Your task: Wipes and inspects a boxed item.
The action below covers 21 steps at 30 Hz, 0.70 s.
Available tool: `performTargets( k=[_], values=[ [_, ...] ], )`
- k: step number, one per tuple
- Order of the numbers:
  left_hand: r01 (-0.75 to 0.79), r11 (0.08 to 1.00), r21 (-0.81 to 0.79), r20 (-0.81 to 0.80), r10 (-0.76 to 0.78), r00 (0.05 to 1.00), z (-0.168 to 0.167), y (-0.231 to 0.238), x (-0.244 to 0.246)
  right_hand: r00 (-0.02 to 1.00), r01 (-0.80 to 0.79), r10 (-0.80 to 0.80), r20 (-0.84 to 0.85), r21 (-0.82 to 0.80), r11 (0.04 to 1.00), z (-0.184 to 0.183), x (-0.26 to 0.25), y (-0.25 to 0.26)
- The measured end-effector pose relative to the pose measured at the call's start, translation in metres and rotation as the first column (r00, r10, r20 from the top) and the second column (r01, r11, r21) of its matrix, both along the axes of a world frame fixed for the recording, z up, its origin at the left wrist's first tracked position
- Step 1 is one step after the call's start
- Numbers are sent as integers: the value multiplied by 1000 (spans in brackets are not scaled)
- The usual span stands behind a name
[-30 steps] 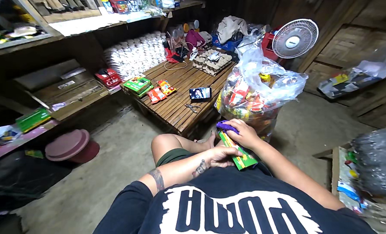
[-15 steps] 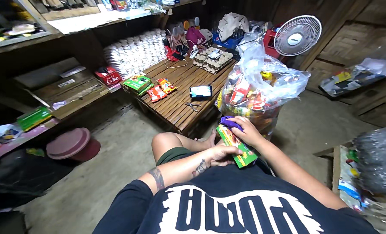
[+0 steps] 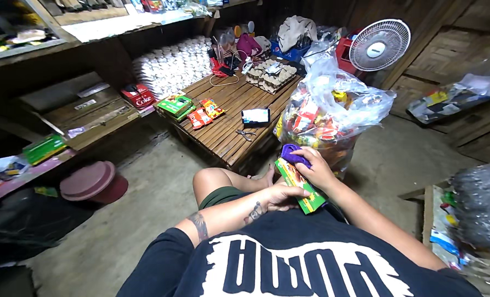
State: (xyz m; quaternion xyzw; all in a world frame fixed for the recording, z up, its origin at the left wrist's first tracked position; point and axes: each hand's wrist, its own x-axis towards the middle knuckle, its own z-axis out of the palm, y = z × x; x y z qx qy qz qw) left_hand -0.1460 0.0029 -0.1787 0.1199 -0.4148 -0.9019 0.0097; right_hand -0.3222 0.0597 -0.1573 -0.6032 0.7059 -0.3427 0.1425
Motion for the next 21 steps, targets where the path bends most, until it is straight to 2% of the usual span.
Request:
performTargets(
  k=[4,8,11,13,15,19,21],
  values=[
    [-14,1000,-5,-5,14,1000,0,-1,0,996,-58,63,60,-84,995,4,13,10],
    [-29,1000,-8,-41,28,999,4,1,0,973,-195,209,99,-137,971,5,5,16],
    [-41,999,19,-51,42,998,0,0,-1,941,-332,336,32,-96,938,3,-13,20],
    [-52,998,35,-65,54,996,-3,0,-1,933,-358,354,-68,-66,931,1,-25,23],
    [-67,996,55,-74,71,995,-4,1,-1,948,-302,294,-121,-46,952,-5,-35,23],
    [-27,998,51,-67,31,997,-5,1,-2,997,-56,56,-59,1,998,-6,-32,17],
    [-13,1000,29,-78,15,997,-4,1,-2,996,39,-38,-81,20,999,-2,-21,12]
  ],
)
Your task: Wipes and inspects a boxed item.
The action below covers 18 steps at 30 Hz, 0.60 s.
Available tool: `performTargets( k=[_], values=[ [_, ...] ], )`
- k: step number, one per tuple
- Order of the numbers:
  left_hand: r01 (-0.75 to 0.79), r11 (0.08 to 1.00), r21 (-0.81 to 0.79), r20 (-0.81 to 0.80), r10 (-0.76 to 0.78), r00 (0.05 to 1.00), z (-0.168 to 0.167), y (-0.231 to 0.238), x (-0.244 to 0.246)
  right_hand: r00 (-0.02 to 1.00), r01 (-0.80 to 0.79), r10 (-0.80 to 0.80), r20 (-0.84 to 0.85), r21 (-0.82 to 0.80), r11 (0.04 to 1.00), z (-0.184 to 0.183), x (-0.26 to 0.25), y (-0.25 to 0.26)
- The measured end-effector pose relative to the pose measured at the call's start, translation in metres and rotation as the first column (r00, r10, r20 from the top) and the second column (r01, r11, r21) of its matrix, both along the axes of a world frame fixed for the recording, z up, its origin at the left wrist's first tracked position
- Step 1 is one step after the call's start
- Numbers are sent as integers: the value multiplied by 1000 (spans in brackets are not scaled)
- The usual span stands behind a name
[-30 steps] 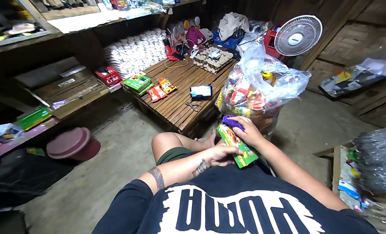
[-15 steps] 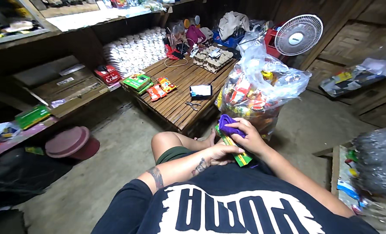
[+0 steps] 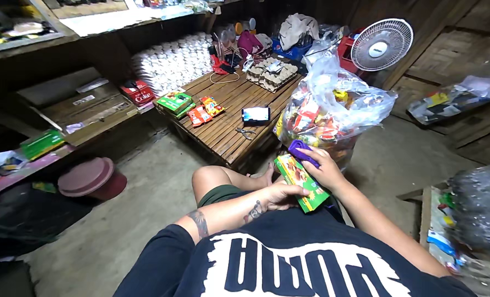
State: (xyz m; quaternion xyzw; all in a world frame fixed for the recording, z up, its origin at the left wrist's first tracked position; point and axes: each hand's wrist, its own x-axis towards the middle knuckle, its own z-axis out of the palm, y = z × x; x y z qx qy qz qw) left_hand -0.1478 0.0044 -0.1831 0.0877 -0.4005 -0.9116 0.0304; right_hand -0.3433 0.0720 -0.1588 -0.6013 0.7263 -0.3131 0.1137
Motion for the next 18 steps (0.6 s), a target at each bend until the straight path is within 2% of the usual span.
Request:
performTargets(
  k=[3,8,12,15,18],
  values=[
    [-11,1000,-2,-7,11,1000,3,1,1,998,12,-13,-55,-17,1000,4,16,-4],
    [3,1000,0,36,-4,999,2,0,2,967,-256,250,-58,-159,953,12,41,1],
    [7,1000,-8,26,-7,1000,1,0,4,907,-415,420,19,-116,902,21,29,8],
    [4,999,-40,32,-3,999,3,-1,5,884,-450,463,58,-159,879,18,17,11],
    [-20,997,-69,-11,19,1000,4,0,5,906,-423,420,-53,-171,890,15,5,11]
  ],
)
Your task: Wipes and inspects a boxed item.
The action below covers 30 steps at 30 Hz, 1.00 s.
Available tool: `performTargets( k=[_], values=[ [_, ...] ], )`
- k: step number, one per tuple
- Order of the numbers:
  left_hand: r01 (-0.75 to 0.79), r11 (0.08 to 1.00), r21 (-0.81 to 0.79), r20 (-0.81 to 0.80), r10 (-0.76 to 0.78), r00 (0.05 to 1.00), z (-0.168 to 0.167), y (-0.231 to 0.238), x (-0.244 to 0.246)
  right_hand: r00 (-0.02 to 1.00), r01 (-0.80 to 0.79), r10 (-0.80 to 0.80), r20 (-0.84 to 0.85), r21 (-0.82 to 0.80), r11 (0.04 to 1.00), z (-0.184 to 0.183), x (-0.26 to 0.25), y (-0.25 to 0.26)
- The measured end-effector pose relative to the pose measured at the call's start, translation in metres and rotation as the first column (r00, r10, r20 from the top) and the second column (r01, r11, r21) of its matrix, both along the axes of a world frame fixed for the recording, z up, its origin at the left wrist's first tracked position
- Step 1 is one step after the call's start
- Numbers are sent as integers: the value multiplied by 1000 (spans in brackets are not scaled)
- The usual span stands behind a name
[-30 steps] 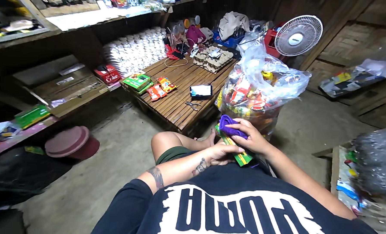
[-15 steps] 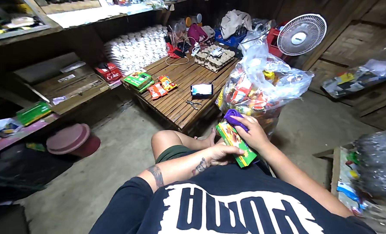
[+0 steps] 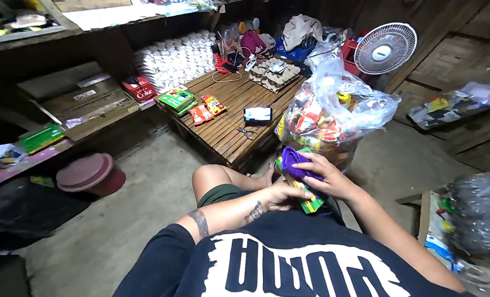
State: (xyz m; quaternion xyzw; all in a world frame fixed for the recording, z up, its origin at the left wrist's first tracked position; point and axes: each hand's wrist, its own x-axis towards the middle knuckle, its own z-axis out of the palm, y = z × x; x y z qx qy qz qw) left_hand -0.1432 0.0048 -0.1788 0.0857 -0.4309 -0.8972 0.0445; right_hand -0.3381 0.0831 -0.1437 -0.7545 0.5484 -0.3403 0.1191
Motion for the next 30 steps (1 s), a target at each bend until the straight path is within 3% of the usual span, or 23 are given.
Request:
performTargets(
  k=[3,6,8,10,14,20,23,27,30],
  values=[
    [14,1000,22,-61,-13,998,-4,0,-1,989,143,-143,-25,-5,990,-7,-12,-6],
    [25,999,20,-50,-24,998,-5,0,-1,932,362,-364,7,69,930,-10,-8,-12],
    [25,1000,17,-32,-25,999,-5,0,-1,905,425,-424,-31,71,902,-9,4,-14],
    [27,1000,8,-4,-27,1000,-8,-1,0,914,402,-400,-69,28,915,-7,18,-11],
    [35,999,5,1,-35,999,-12,-3,0,985,160,-165,-52,-93,983,-6,36,2],
    [28,1000,-3,-3,-28,1000,-4,-3,1,990,-88,80,-117,-69,994,-2,-5,3],
    [29,998,49,-30,-27,999,4,-1,3,994,38,-47,-103,-91,995,-9,-24,-3],
    [3,999,33,3,-3,1000,0,-1,1,959,271,-273,-80,-36,962,-9,-4,-10],
    [-1,1000,14,29,1,1000,2,-2,2,970,232,-233,-64,-28,972,-7,17,-11]
  ],
)
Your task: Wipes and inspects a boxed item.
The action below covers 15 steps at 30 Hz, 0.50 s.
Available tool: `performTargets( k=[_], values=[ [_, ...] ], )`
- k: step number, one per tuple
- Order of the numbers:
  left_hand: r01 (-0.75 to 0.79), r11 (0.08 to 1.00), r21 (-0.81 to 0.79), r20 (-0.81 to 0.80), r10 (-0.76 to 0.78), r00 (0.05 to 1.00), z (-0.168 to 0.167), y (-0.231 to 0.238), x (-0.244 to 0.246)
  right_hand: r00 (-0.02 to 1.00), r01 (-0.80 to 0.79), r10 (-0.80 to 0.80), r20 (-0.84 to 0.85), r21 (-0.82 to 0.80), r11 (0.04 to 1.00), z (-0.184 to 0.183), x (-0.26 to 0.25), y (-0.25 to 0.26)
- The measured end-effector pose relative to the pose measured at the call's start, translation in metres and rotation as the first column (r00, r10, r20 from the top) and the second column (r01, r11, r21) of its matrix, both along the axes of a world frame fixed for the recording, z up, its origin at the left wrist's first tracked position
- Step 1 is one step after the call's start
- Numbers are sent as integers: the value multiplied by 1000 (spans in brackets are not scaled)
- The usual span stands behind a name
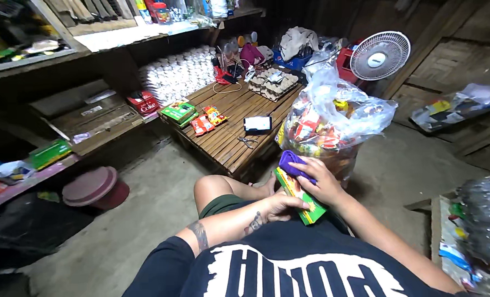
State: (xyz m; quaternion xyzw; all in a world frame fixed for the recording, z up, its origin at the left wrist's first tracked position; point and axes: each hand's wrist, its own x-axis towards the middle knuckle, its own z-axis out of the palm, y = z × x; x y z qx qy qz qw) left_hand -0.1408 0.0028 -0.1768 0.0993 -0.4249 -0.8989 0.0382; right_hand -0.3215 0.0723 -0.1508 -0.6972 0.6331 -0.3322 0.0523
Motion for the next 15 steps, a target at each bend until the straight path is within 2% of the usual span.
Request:
performTargets(
  k=[3,6,8,15],
  values=[
    [6,995,97,-88,2,996,-9,-1,0,993,-118,117,-19,-58,991,2,11,4],
    [47,975,219,-316,26,949,-23,-6,-3,978,-205,201,-50,-105,973,3,12,12],
    [52,955,292,-409,75,909,-28,-7,-7,967,-255,250,-49,-124,959,1,9,20],
    [-25,907,421,-320,174,931,-18,-2,-6,944,-328,323,-59,-138,934,-16,-14,47]
  ],
)
